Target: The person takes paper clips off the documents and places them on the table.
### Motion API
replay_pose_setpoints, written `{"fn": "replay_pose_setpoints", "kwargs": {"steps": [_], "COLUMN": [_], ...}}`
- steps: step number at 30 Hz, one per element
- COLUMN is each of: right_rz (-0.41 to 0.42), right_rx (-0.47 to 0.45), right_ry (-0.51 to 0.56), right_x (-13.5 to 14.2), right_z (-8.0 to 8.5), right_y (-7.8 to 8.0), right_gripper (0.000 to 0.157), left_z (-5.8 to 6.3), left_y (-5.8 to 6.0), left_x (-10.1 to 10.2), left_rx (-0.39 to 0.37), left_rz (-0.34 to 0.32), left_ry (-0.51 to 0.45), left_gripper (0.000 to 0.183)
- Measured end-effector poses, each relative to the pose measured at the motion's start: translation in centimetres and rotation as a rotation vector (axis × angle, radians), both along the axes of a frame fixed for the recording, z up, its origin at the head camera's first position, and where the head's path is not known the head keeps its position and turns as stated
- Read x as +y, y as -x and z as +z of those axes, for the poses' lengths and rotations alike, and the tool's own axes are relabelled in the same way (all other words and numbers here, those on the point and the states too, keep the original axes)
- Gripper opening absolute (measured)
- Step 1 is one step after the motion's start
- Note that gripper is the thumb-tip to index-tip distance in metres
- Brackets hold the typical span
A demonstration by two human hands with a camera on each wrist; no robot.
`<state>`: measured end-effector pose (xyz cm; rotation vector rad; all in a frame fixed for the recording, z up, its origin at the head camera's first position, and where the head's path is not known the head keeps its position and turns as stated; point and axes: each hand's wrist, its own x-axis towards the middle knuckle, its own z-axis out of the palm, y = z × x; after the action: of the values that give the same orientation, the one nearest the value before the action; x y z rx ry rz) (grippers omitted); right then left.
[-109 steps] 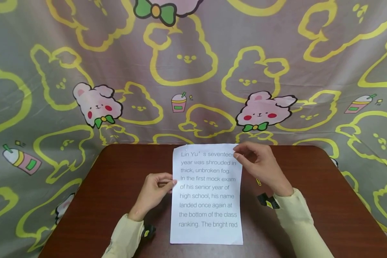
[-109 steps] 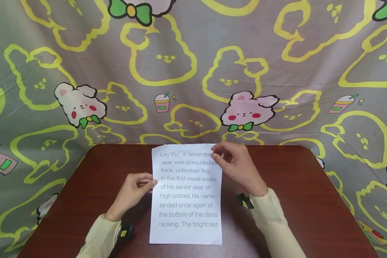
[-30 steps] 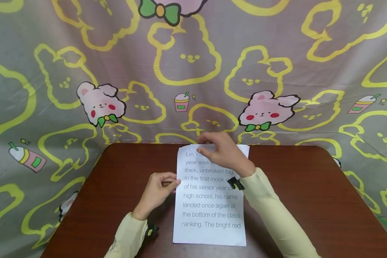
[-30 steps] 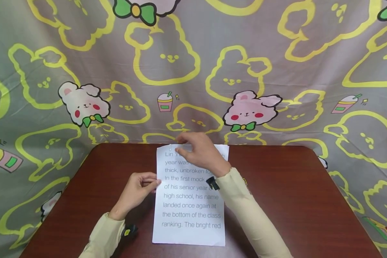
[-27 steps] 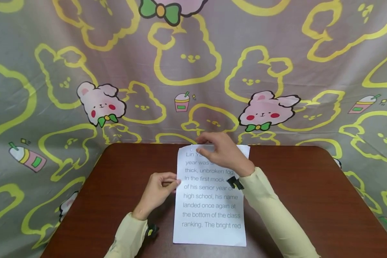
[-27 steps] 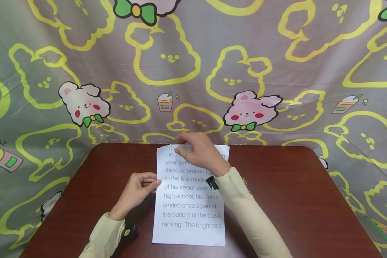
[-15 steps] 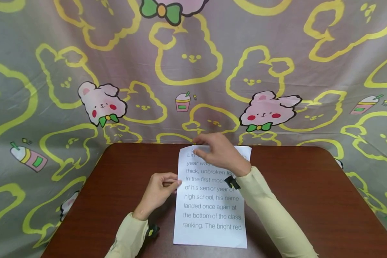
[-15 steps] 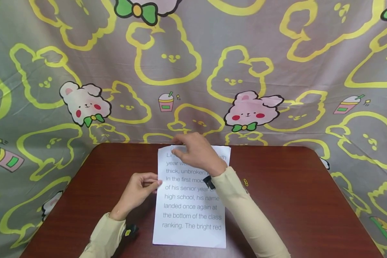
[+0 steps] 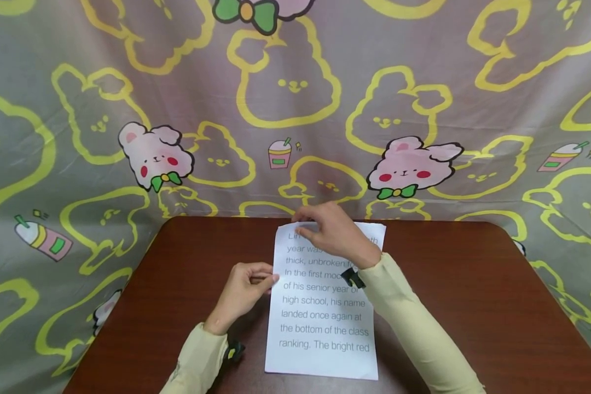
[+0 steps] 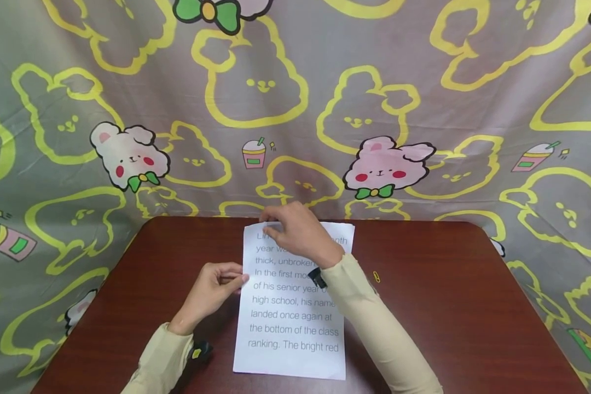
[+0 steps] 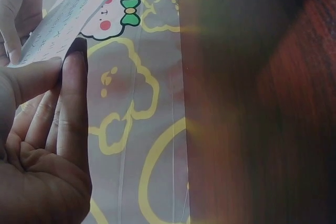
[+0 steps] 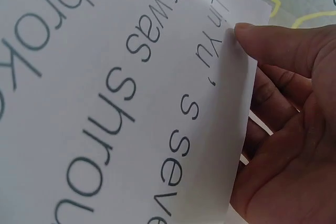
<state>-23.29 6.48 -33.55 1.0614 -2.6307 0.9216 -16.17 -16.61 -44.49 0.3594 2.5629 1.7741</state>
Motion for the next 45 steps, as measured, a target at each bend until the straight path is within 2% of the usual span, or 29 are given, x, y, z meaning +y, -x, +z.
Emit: {"fn": "replay_pose_setpoints", "kwargs": {"steps": [12, 23, 32, 40, 45], "right_rz": [0.009, -0.022, -0.009, -0.016, -0.013], "right_rx": [-0.006, -0.054, -0.064, -0.018, -0.019], "right_ry": [0.0, 0.015, 0.082, 0.179, 0.235], "right_x": [0.1, 0.3, 0.7, 1.4, 2.2], "right_z": [0.1, 0.4, 0.7, 1.1, 1.5], "right_y": [-0.1, -0.2, -0.2, -0.1, -0.2], "right_gripper": [0.012, 0.013, 0.01, 0.006, 0.009], "left_z": [0.1, 0.1, 0.2, 0.2, 0.2], "left_y": [0.0, 0.0, -0.1, -0.1, 0.0], "left_x": [0.1, 0.2, 0.2, 0.1, -0.1], "left_rx": [-0.001, 0.005, 0.002, 0.003, 0.007], "left_rz": [-0.005, -0.011, 0.001, 0.001, 0.015], "left_ry": [0.004, -0.004, 0.006, -0.008, -0.008], "left_gripper": [0.011, 0.011, 0.011, 0.012, 0.011]}}
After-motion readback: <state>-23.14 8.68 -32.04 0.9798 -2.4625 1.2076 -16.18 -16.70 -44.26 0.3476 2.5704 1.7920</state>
